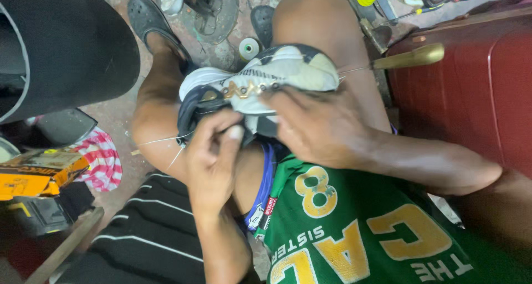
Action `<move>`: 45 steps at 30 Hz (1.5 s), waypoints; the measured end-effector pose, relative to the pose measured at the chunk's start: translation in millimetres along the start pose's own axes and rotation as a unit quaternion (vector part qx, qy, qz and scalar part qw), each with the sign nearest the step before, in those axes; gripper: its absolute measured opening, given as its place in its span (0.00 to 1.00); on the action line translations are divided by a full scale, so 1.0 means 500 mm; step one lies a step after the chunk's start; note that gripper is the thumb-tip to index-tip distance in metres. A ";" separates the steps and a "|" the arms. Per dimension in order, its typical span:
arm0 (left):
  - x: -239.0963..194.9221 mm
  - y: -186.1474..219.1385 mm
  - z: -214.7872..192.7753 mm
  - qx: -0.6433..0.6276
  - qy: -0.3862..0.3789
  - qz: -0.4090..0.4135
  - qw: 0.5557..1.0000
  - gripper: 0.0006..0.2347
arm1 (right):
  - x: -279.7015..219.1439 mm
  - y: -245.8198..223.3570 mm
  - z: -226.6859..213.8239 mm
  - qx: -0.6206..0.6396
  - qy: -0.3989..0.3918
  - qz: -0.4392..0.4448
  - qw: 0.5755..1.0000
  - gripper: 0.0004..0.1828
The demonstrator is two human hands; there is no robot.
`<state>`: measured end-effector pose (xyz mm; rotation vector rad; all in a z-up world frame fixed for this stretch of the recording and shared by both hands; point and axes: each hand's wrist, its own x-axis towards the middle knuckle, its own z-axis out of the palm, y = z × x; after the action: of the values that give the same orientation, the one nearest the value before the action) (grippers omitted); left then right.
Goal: The person sits on the floor and sews a white and black shoe using a needle and white thread. They repeatedly push the needle through the shoe's upper and pull the thread to secure stitches.
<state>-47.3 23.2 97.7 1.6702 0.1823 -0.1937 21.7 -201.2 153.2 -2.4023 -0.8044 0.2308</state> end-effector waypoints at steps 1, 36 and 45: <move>-0.041 -0.002 -0.014 0.104 0.080 -0.001 0.991 0.07 | -0.003 0.006 -0.007 0.006 0.034 -0.014 0.999 0.22; -0.173 0.017 -0.245 0.141 0.528 0.081 0.834 0.05 | -0.037 0.067 -0.054 0.154 0.075 0.090 0.981 0.19; -0.016 0.183 0.085 0.473 0.105 0.131 0.865 0.10 | -0.031 0.043 -0.032 0.128 0.074 0.088 0.985 0.19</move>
<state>-34.7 -29.1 183.4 2.6804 0.0070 0.1438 25.0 -232.0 153.3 -2.2167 -0.4646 0.2083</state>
